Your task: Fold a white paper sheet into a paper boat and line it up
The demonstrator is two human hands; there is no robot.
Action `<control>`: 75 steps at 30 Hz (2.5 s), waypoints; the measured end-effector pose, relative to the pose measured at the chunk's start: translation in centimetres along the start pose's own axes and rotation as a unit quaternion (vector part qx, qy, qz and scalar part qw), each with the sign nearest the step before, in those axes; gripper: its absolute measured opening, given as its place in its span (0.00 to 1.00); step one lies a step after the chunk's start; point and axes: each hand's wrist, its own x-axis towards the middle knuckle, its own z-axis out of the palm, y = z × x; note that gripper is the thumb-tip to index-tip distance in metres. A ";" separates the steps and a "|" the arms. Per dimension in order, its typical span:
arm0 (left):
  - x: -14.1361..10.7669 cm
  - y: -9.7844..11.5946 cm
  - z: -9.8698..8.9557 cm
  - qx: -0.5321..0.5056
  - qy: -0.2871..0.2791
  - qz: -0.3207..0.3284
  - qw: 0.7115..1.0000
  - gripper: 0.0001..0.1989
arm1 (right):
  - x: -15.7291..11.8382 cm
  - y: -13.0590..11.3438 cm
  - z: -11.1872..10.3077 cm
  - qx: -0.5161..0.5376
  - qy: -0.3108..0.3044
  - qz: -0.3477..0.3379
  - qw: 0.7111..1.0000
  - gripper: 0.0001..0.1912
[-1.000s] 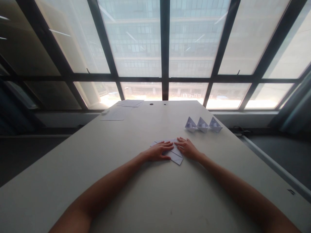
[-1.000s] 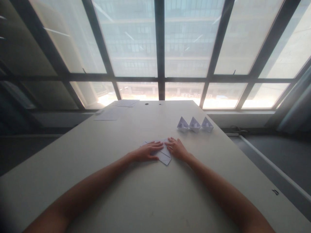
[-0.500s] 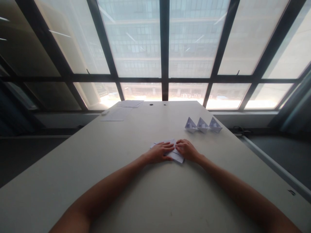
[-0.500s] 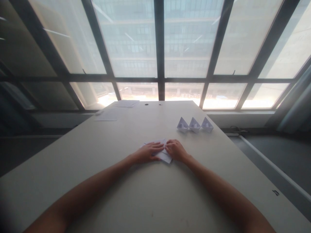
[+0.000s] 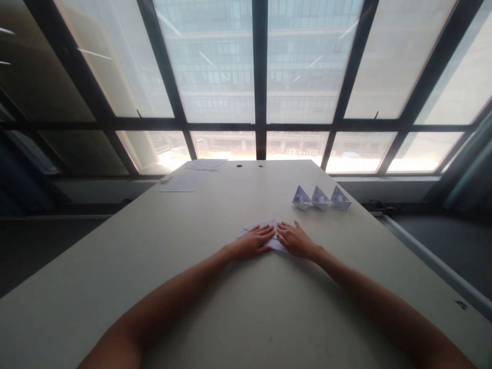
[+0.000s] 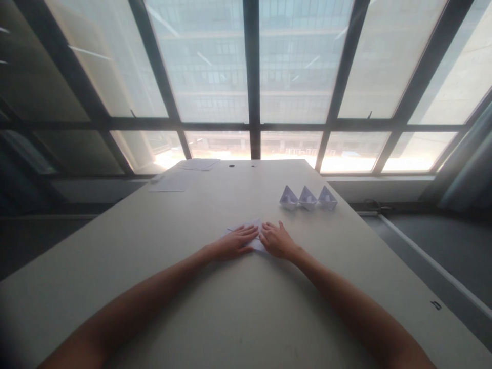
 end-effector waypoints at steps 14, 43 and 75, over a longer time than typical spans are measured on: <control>-0.1 -0.2 -1.3 -0.012 0.048 0.052 0.997 0.21 | -0.4 -0.7 -0.1 -0.002 0.019 -0.030 0.999 0.39; -0.1 0.6 -1.6 0.137 0.084 -0.084 0.983 0.26 | 0.3 0.5 0.5 -0.002 0.137 0.054 0.989 0.16; 0.1 -0.5 0.1 0.045 -0.024 -0.049 0.997 0.40 | 0.1 -1.0 1.7 0.022 -0.034 -0.040 0.998 0.45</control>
